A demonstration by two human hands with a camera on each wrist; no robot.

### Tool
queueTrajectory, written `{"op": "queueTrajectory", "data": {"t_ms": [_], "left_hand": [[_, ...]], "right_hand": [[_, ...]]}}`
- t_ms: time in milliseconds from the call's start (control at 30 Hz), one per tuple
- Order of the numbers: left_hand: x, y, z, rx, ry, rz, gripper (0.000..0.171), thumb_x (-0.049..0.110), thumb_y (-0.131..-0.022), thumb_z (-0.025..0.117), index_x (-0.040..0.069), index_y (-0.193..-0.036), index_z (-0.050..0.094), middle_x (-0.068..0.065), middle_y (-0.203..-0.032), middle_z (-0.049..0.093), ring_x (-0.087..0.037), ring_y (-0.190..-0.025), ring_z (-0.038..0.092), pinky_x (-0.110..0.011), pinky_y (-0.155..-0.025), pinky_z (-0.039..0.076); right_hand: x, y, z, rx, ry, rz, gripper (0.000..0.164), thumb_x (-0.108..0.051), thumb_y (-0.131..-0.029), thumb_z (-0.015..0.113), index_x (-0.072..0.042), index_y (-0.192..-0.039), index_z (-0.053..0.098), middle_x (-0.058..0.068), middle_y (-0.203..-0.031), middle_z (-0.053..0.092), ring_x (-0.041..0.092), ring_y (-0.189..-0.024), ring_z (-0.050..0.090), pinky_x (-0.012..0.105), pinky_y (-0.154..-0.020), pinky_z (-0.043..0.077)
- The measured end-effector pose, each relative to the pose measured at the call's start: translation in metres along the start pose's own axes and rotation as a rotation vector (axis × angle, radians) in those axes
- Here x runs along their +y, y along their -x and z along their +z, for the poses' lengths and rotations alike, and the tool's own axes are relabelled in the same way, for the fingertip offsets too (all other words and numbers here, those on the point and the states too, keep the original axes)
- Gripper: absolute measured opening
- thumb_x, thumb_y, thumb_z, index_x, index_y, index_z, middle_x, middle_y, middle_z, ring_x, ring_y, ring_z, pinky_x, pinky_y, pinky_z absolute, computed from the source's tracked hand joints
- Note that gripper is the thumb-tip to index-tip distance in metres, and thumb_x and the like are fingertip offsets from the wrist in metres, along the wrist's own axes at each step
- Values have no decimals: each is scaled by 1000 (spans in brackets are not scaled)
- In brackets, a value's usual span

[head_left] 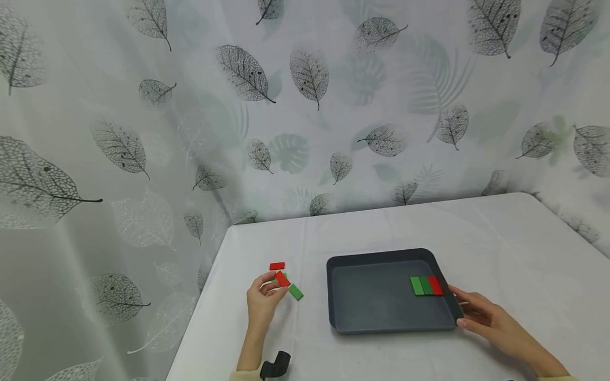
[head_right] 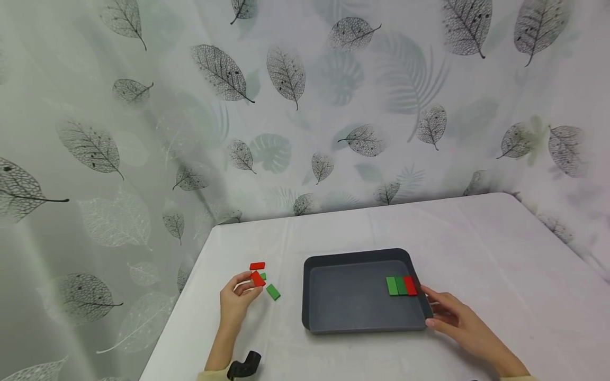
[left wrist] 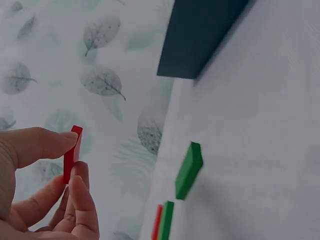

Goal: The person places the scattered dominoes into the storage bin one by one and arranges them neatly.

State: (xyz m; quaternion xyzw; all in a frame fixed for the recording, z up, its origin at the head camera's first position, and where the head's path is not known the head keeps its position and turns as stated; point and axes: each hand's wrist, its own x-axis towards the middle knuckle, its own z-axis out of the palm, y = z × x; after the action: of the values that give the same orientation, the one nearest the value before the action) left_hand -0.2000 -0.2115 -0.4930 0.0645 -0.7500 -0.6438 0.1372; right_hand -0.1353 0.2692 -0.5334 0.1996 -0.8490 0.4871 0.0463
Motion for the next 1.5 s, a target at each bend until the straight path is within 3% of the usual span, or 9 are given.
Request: {"op": "queueTrajectory", "data": {"t_ms": [233, 533, 767, 1000, 1267, 1500], "left_hand": [[38, 6, 32, -147, 21, 26, 44, -4, -78, 76, -3, -119, 62, -22, -115, 63, -17, -84, 66, -17, -72, 54], [66, 14, 100, -353, 51, 100, 46, -5, -77, 77, -4, -120, 62, -26, -107, 66, -17, -78, 65, -16, -67, 52], [64, 23, 155, -442, 14, 147, 45, -5, -73, 79, -1, -116, 66, -19, -102, 70, -15, -74, 67, -15, -63, 50], [60, 34, 194, -489, -43, 102, 44, -4, -73, 80, 1, -115, 68, -9, -105, 70, -6, -72, 67, -16, -58, 50], [46, 41, 226, -485, -134, 49, 42, -5, -71, 82, 7, -110, 71, -2, -98, 62, -2, -63, 61, -17, -53, 48], [34, 44, 239, -475, -188, 26, 41, -7, -69, 82, 6, -107, 72, -4, -98, 61, -3, -60, 60, -17, -52, 48]], "right_hand": [[1, 0, 0, -7, -4, 14, 60, -2, -90, 65, -1, -145, 42, -33, -129, 43, -10, -103, 54, 13, -78, 50], [2, 0, -1, 5, -10, -29, 60, 1, -89, 66, 2, -144, 42, -30, -129, 45, -9, -102, 56, 12, -79, 50], [1, 0, -1, -2, -39, -28, 60, 2, -89, 64, 2, -145, 42, -31, -130, 45, -8, -103, 56, 14, -78, 51], [0, 1, 0, -8, -12, 7, 60, -3, -91, 65, 1, -145, 41, -29, -129, 46, -9, -103, 55, 15, -78, 51], [1, 2, -2, -14, -40, 2, 60, -1, -91, 64, -1, -146, 40, -25, -127, 49, -7, -103, 56, 16, -78, 52], [2, 4, -3, -19, -30, 25, 60, -3, -91, 64, -1, -146, 40, -28, -126, 47, -8, -102, 55, 16, -77, 52]]}}
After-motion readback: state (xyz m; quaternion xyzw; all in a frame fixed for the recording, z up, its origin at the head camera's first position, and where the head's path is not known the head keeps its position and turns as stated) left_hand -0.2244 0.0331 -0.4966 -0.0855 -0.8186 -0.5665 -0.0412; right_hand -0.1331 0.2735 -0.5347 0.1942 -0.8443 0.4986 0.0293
